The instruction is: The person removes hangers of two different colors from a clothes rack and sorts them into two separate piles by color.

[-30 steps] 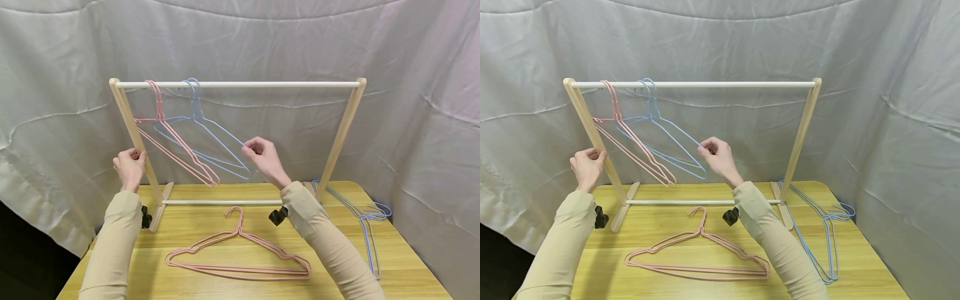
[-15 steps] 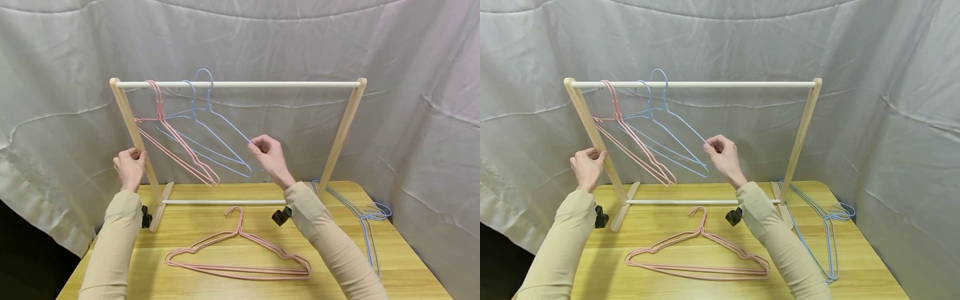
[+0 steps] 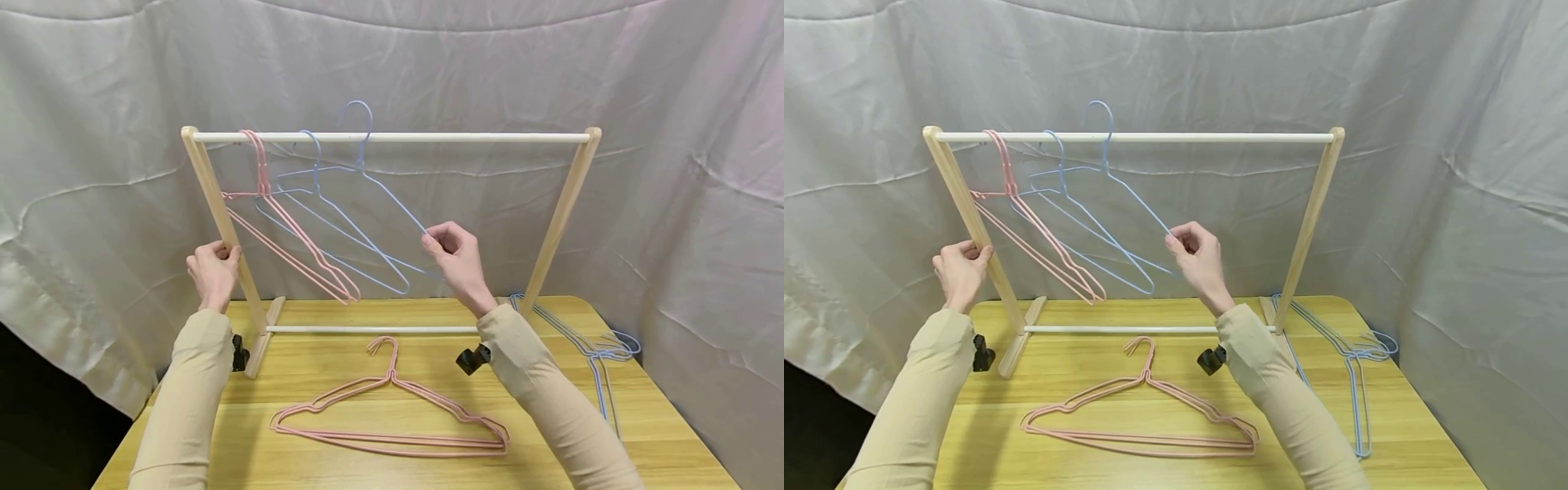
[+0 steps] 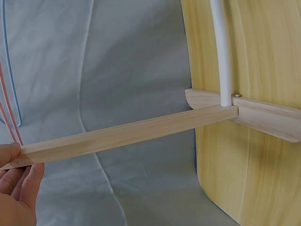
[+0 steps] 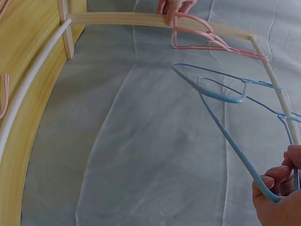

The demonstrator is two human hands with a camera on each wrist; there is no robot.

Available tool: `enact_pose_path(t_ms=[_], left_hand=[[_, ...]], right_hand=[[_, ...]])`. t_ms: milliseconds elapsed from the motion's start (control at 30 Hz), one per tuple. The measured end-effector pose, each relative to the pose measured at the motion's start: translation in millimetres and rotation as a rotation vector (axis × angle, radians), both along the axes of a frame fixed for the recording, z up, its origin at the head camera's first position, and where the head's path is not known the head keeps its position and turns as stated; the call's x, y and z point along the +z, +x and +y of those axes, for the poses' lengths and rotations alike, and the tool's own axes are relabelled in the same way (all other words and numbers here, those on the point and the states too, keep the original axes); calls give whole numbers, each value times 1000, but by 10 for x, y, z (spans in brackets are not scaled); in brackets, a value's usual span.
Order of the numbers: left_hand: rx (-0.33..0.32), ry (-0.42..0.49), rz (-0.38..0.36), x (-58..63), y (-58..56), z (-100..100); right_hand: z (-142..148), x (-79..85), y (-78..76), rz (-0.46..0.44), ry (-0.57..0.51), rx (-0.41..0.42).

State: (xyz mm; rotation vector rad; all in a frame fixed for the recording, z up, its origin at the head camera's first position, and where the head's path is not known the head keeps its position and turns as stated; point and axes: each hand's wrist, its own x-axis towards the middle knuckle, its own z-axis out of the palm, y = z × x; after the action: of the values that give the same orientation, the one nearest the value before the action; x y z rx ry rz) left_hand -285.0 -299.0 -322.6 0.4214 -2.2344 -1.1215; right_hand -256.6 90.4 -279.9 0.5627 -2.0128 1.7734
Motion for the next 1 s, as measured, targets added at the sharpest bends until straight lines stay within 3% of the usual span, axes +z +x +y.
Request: enact_pose_path(t_ms=[400, 1000], left_hand=[[-4, 4, 1, -4, -5, -9], [13, -2, 22, -5, -8, -11]], right_hand=[[227, -136, 143, 39, -75, -69], [569, -427, 342, 20, -249, -131]])
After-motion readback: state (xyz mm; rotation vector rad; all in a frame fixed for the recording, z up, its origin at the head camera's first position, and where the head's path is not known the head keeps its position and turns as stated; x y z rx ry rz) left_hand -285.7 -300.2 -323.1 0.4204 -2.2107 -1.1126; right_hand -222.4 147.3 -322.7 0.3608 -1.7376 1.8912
